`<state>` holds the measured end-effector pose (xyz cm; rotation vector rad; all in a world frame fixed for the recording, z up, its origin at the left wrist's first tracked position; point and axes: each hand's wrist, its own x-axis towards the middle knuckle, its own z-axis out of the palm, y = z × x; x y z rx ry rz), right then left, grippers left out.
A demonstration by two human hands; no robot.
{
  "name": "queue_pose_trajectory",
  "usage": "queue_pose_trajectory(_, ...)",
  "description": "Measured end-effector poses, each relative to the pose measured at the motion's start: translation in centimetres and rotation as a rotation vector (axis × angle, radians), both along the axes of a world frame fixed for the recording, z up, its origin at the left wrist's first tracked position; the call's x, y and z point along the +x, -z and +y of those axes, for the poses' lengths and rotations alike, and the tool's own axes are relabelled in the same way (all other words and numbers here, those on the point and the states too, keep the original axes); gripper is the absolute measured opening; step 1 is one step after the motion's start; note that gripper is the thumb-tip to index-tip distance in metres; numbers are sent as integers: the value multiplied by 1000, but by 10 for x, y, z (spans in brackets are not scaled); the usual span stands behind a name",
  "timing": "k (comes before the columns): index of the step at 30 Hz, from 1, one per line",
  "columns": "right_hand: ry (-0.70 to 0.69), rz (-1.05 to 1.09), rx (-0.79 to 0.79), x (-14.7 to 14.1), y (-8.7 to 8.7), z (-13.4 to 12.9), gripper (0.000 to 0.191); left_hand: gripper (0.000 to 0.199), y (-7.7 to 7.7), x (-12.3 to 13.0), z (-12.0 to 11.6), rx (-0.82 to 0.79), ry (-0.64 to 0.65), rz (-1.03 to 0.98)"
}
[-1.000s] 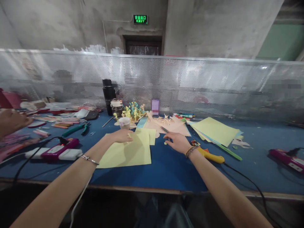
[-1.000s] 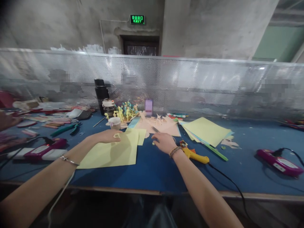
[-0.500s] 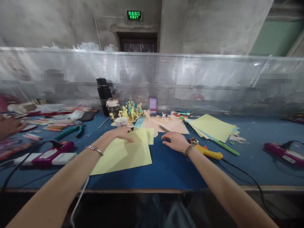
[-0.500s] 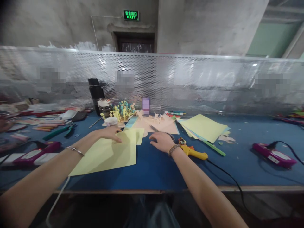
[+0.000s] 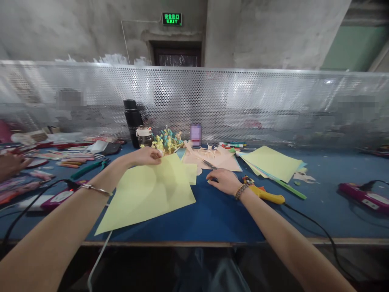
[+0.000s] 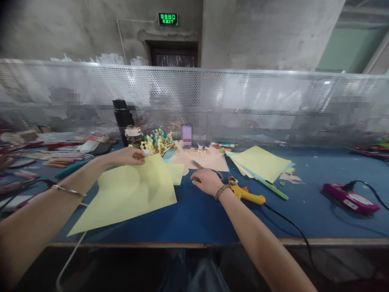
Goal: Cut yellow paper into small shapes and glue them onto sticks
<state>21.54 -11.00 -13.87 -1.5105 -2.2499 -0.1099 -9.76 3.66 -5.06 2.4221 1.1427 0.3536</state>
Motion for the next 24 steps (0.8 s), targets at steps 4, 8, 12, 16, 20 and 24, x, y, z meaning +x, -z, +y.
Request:
queue_pose_trajectory(4, 30, 13, 40, 0, -2, 0, 17, 22, -13, -8, -1, 9, -78, 2)
queue_pose_trajectory(8, 74, 4, 37, 1, -3, 1, 19, 15, -11, 3, 2, 161, -77, 234)
queue_pose_trajectory(12, 57, -6, 9, 2, -1, 2, 18, 25, 4, 24, 5, 268, -132, 339)
queue_pose_trajectory(16, 48, -12, 2, 2, 1, 3, 18, 53, 26, 58, 2, 302, -74, 303)
queue_pose_trajectory(20, 43, -26, -8, 2, 1, 4, 18, 77, 45, 97, 1, 193, 62, 272)
queue_pose_trajectory(24, 38, -39, -10, 3, 1, 4, 19, 94, 52, 120, 7, 95, 65, 255)
